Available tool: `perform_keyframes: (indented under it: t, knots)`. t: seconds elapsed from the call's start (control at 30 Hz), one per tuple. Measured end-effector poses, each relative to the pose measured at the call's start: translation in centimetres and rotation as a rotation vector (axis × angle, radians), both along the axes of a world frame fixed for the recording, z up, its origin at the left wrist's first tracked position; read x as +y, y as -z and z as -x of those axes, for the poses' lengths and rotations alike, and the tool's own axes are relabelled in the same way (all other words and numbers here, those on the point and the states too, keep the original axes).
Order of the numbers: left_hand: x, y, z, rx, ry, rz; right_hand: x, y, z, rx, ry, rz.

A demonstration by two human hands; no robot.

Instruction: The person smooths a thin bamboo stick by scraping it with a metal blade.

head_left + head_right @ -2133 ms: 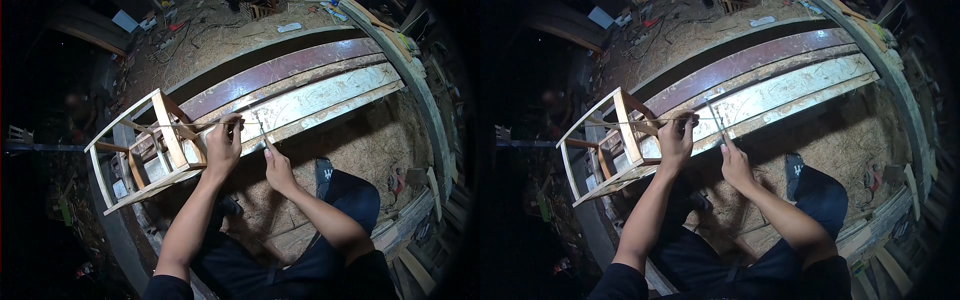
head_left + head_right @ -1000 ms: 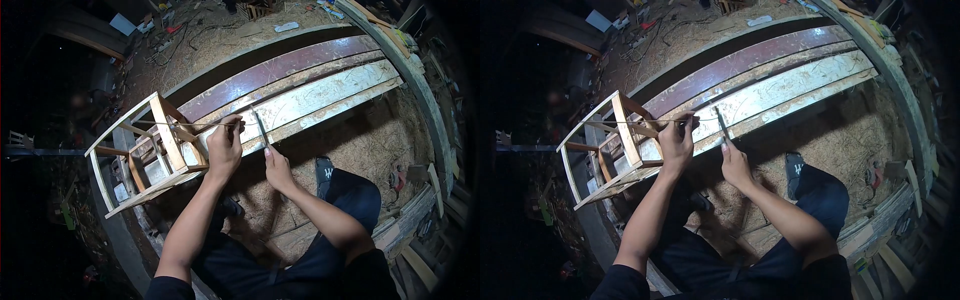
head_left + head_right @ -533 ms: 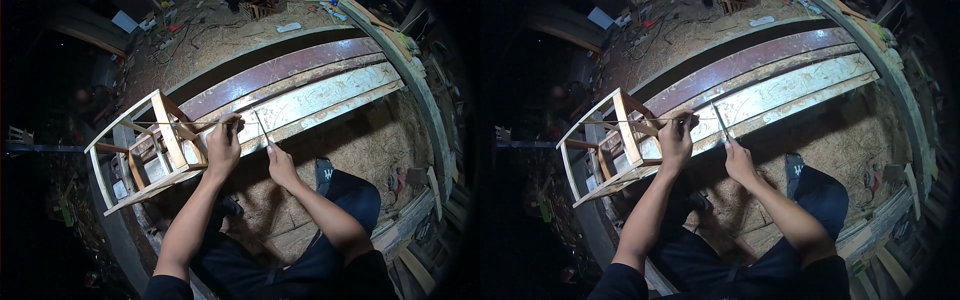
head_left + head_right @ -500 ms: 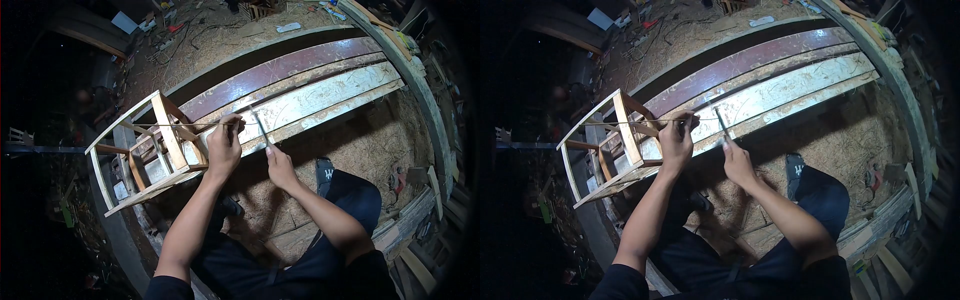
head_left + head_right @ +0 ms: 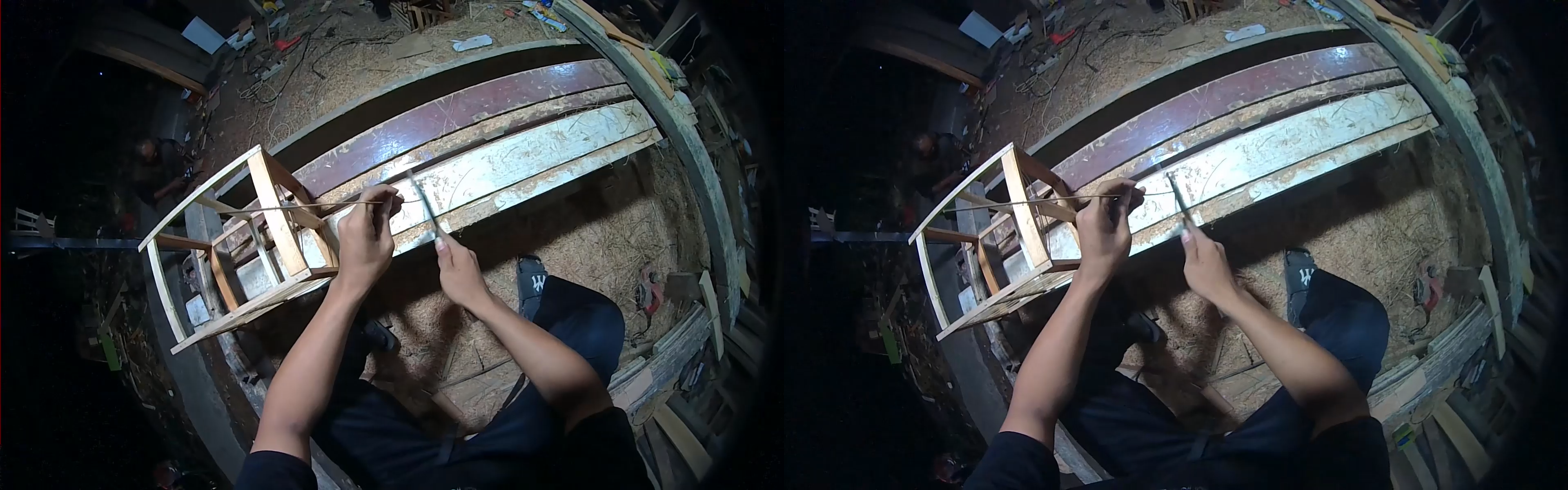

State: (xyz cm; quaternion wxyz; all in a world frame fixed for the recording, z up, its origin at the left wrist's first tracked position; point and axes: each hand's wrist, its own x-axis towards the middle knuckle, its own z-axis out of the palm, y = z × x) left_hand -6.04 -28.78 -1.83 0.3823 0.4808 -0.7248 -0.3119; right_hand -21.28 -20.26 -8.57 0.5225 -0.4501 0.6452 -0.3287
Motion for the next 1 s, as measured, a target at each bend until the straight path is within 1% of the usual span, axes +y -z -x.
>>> perform_keyframes:
  t: [0.07,0.13,0.17,0.27,0.3,0.33,0.37,0.4,0.43,0.5,0.57,0.67,0.73,0.8,0.83,0.9,0.93,1.0]
  knots:
    - [0.0,0.2,-0.3,0.009,0.001,0.019,0.4,0.8,-0.4,-0.004,-0.015,0.233]
    - [-0.3,0.1,-0.5,0.001,-0.01,0.008,-0.1,2.0,0.3,0.09,0.032,0.071]
    - [-0.2,-0.1,-0.3,-0.019,-0.044,0.067,-0.2,2.4,0.6,0.108,-0.004,0.102]
    - [-0.4,0.1,-0.5,-0.013,-0.087,0.036,0.2,1.4,-0.4,0.065,0.047,0.108]
    - [-0.4,0.5,-0.6,-0.015,-0.088,0.033,0.2,1.9,-0.8,0.096,0.078,0.252]
    - [-0.6,1.0,-0.6,0.022,-0.103,0.068,0.2,2.4,-0.7,0.099,0.075,0.25]
    - [-0.8,1.4,-0.6,0.06,-0.117,0.105,0.1,2.8,-0.6,0.101,0.073,0.195]
    - [-0.7,1.3,-0.5,0.063,-0.118,0.107,-0.1,2.5,-0.5,0.103,0.074,0.141]
    - [-0.7,1.2,-0.4,0.058,-0.143,0.095,-0.1,2.1,-0.6,0.104,0.074,0.144]
    - [-0.7,1.1,-0.5,0.05,-0.167,0.085,0.4,1.5,-1.1,0.005,0.069,0.226]
    - [-0.5,1.2,-0.8,-0.021,-0.186,0.087,0.8,1.4,-1.5,-0.05,0.042,0.272]
    - [-0.4,0.8,-0.6,0.002,-0.172,0.048,0.7,0.4,-1.3,-0.053,0.037,0.215]
    - [-0.3,0.6,-0.6,0.0,-0.167,0.048,0.1,-0.4,-0.6,-0.001,-0.01,-0.047]
    - [-0.3,0.7,-0.6,-0.002,-0.167,0.044,0.2,-0.5,-1.0,-0.007,-0.014,-0.06]
    - [-0.3,0.8,-0.6,0.003,-0.162,0.045,0.7,0.0,-1.4,-0.015,-0.002,0.17]
    - [-0.1,1.0,-0.5,0.014,-0.164,0.044,0.8,0.6,-1.9,-0.047,0.049,0.292]
    - [-0.1,1.0,-0.3,0.026,-0.173,0.036,0.6,0.7,-1.5,-0.043,0.049,0.293]
    - [-0.3,0.8,-0.3,0.039,-0.179,0.021,0.0,0.8,-1.1,0.089,0.049,0.029]
